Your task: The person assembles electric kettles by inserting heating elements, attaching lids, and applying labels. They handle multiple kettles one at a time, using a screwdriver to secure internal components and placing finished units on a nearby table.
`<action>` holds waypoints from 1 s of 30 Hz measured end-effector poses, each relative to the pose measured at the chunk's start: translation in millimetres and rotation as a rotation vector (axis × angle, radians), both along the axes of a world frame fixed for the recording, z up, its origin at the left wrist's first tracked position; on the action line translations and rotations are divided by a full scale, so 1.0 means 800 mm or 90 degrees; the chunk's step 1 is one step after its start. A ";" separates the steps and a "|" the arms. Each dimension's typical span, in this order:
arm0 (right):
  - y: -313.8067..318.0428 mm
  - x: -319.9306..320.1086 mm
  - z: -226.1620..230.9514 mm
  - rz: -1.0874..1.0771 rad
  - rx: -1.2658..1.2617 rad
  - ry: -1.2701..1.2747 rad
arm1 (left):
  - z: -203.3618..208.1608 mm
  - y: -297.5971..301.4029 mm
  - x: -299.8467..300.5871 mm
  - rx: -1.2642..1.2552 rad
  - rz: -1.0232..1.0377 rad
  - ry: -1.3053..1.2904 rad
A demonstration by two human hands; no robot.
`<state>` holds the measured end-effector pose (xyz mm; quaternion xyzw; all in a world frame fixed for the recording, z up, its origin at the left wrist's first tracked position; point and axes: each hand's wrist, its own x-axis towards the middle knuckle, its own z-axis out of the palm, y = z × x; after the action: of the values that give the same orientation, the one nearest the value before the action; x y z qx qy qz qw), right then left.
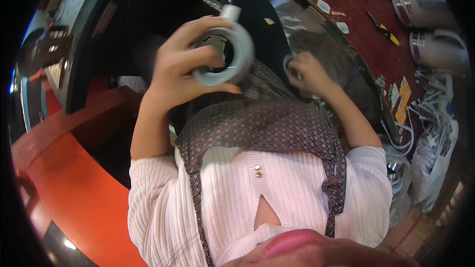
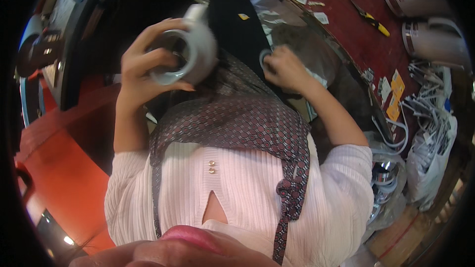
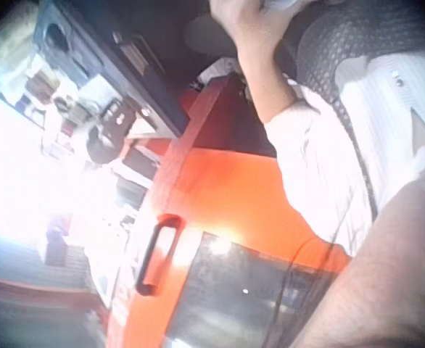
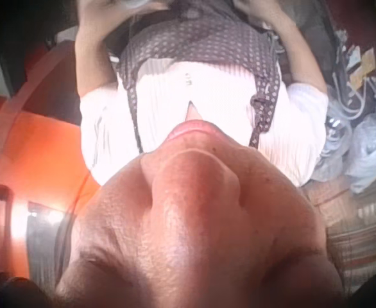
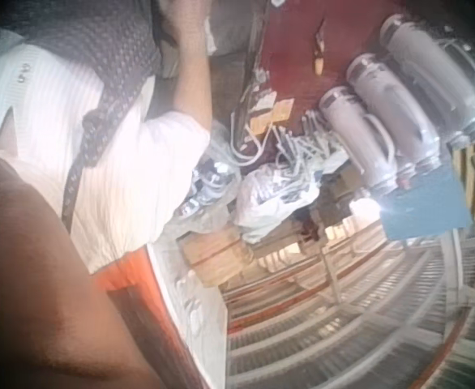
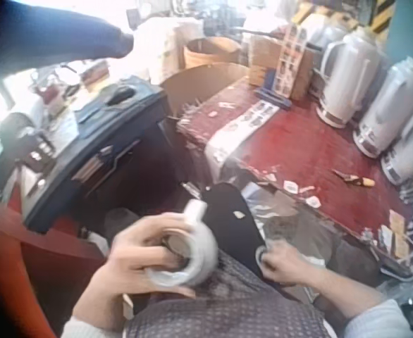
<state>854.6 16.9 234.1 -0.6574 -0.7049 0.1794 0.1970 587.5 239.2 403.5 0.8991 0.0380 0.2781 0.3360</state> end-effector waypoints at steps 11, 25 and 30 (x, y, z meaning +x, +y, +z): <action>0.069 -0.111 0.262 0.098 0.249 0.642 | 0.006 -0.042 0.008 -0.127 0.017 -0.139; 0.097 -0.142 0.274 0.297 0.229 -0.243 | -0.001 -0.055 -0.016 -0.032 0.085 -0.127; 0.086 -0.134 0.282 0.344 -0.053 -0.262 | -0.008 -0.064 -0.013 0.047 0.076 -0.156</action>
<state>747.0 85.6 460.0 -0.4765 -0.8708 0.1172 -0.0314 577.4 188.2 396.8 0.8661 0.0400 0.4067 0.2878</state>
